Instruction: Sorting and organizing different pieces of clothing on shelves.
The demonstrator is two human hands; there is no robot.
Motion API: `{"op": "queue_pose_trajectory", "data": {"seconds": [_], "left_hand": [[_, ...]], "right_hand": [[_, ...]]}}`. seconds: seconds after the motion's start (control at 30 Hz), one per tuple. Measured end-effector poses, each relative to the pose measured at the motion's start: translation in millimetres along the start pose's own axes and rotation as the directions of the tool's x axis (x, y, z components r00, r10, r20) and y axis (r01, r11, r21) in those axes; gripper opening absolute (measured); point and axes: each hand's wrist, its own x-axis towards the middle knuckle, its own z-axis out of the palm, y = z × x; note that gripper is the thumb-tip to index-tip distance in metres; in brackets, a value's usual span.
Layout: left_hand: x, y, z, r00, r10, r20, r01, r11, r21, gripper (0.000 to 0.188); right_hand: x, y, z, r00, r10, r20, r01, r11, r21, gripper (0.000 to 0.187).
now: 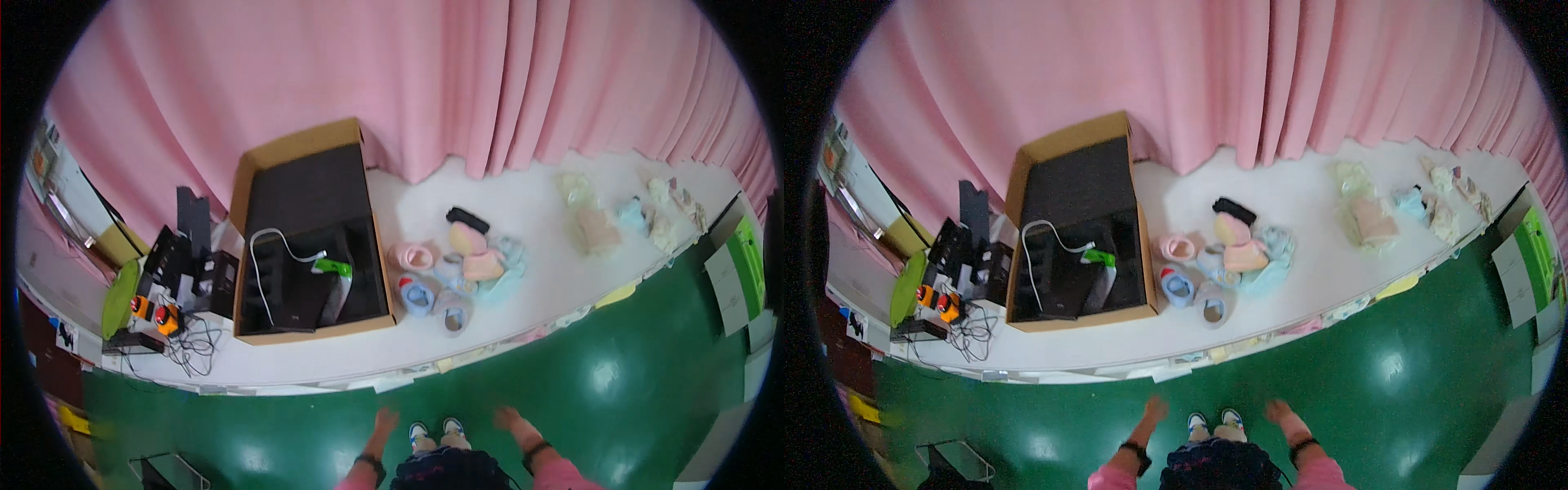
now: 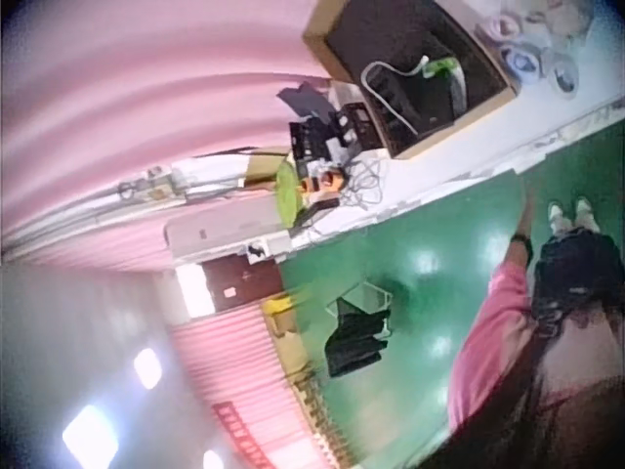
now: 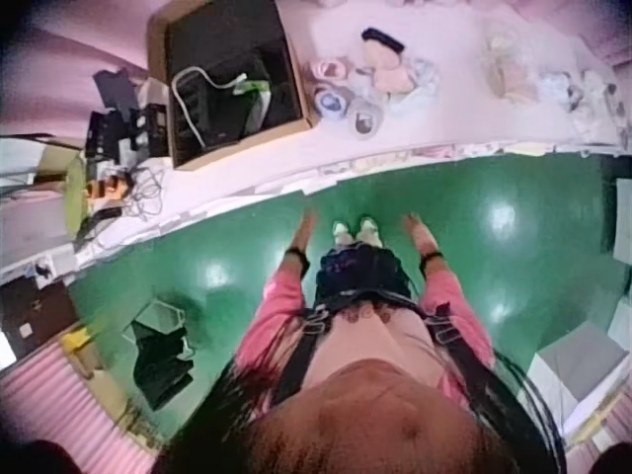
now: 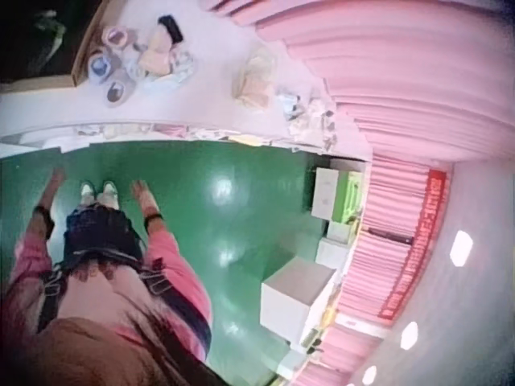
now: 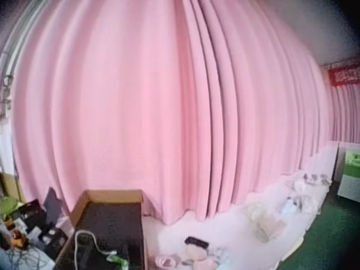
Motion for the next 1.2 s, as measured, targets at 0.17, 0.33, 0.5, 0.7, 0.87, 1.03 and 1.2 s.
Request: {"op": "queue_pose_trajectory", "data": {"seconds": [0.17,0.33,0.5,0.7,0.87,1.03,1.2], "left_hand": [[-160,-17,-47,0.862,-0.211,0.461,0.258,0.965,-0.041,0.035],[-258,32,-118,0.838,-0.397,0.374,0.466,0.878,-0.112,0.021],[-185,93,-96,0.844,-0.319,0.432,0.093,0.879,0.467,0.028],[-113,278,6,0.819,-0.121,0.560,-0.445,0.483,0.754,0.038],[-4,313,165,0.610,-0.306,0.731,0.523,0.848,-0.082,0.041],[15,428,288,0.609,-0.411,0.679,0.425,0.891,0.158,0.031],[61,474,388,0.532,-0.461,0.710,0.394,0.877,0.274,0.030]], "right_hand": [[-251,54,97,0.892,0.164,0.422,-0.167,0.986,-0.032,0.029],[-374,39,146,0.880,0.109,0.463,-0.071,0.993,-0.100,0.028],[-410,-12,139,0.909,0.306,0.284,-0.325,0.946,0.021,0.023],[-449,22,245,0.893,0.405,0.199,-0.450,0.832,0.326,0.023],[-476,66,289,0.343,0.617,0.709,0.089,-0.772,0.629,0.023],[-505,114,210,0.310,0.651,0.693,0.332,-0.757,0.562,0.017],[-518,177,189,0.317,0.715,0.623,0.381,-0.698,0.607,0.013]]}}
